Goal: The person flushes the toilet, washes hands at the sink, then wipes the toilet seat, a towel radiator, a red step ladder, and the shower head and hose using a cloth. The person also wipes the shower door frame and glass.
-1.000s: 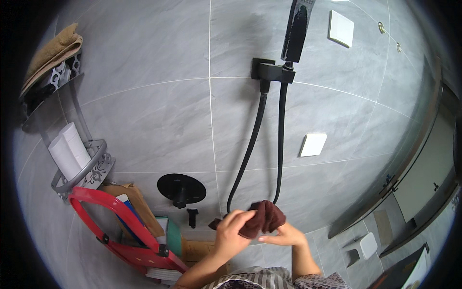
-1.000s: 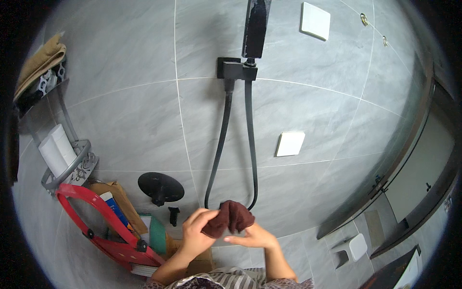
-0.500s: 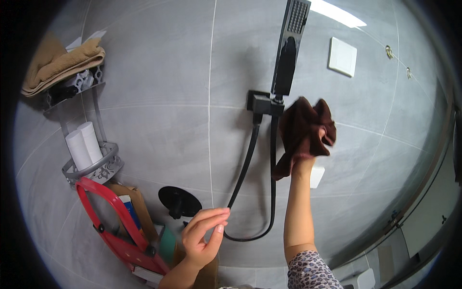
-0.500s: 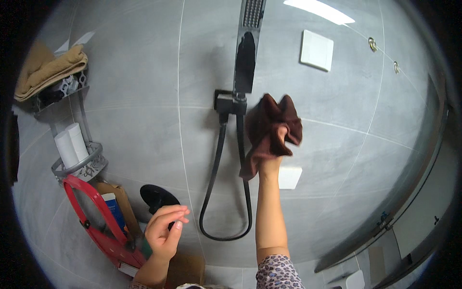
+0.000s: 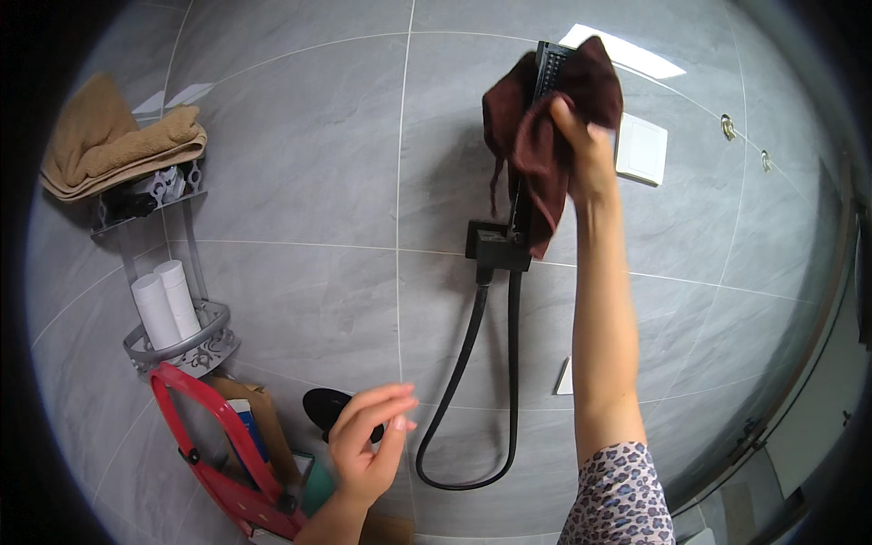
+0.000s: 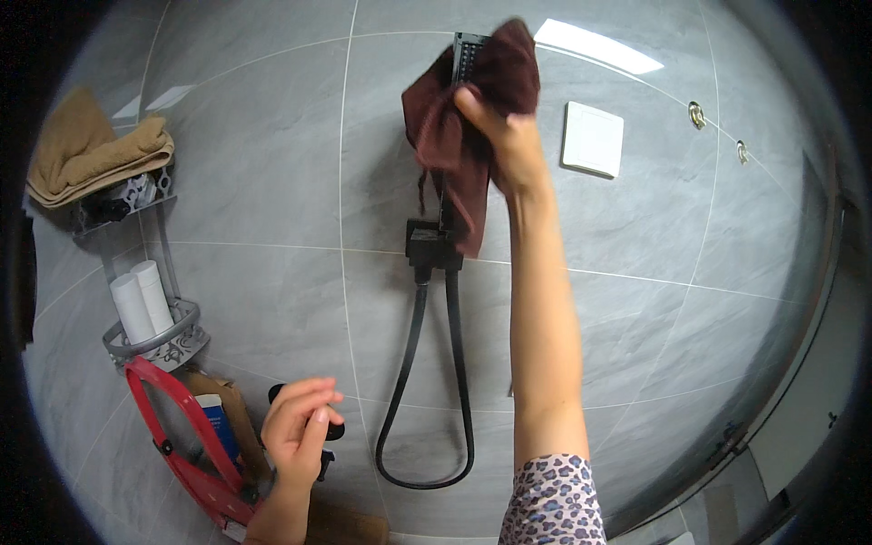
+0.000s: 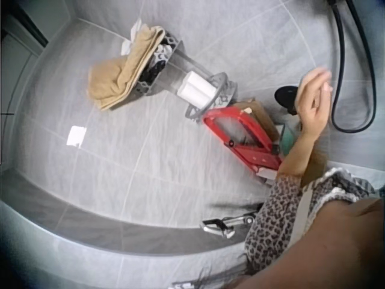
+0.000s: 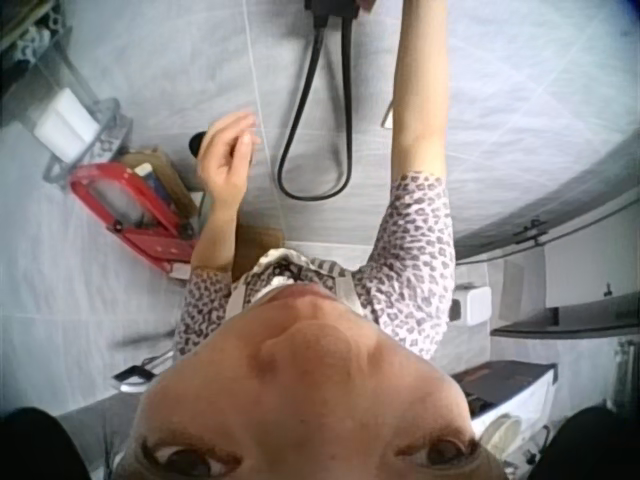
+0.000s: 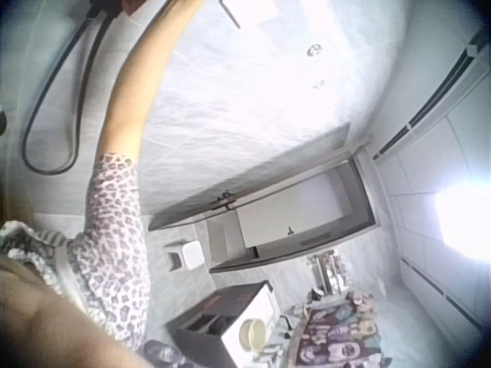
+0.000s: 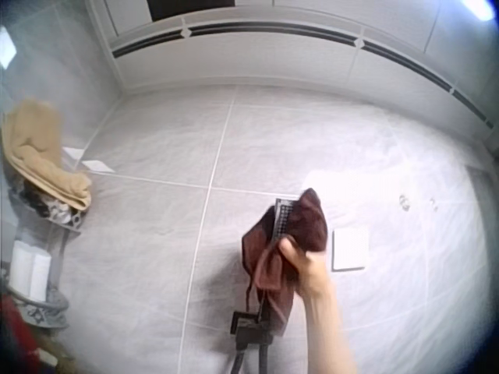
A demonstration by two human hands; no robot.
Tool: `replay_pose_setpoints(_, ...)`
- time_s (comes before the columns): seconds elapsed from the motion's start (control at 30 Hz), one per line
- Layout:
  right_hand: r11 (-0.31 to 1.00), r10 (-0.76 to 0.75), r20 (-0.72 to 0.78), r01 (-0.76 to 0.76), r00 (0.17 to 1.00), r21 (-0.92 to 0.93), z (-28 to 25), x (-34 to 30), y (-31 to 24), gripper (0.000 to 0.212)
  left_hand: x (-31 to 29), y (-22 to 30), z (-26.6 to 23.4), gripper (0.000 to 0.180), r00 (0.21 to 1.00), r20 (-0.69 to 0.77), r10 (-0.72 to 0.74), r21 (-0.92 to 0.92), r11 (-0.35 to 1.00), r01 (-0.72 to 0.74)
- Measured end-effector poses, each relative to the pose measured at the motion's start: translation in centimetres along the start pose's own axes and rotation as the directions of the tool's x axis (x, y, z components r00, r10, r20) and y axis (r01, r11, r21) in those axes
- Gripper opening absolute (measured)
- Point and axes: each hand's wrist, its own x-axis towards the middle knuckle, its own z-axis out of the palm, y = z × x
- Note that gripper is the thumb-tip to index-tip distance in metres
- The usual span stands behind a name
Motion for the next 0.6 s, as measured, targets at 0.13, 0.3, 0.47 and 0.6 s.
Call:
replay_pose_setpoints(0.13,0.883,-0.214,0.005,0.195,0.977,-0.427,2.8,4.0,-1.8,0.021,3.5,-0.5,1.2,0.022,1.0,-0.008,0.019,0.007,1.0,-0.019)
replay_pose_setpoints(0.3,0.97,0.083,-0.162,-0.117,0.983,-0.215,3.3,3.2,-1.9,0.032,10.0,-0.3,4.8,0.023,0.956,-0.16,0.245,0.021,0.969,-0.245)
replay_pose_setpoints(0.47,0.998,0.065,-0.076,-0.064,0.995,0.025,4.0,-0.8,-2.1,0.032,19.4,0.2,7.2,0.027,0.896,-0.175,0.408,0.078,0.913,-0.4)
replay_pose_setpoints(0.6,0.989,-0.062,-0.03,0.058,0.998,-0.135,1.2,0.1,-0.4,0.023,26.0,1.5,10.5,0.066,0.914,0.026,0.405,-0.248,0.888,-0.386)
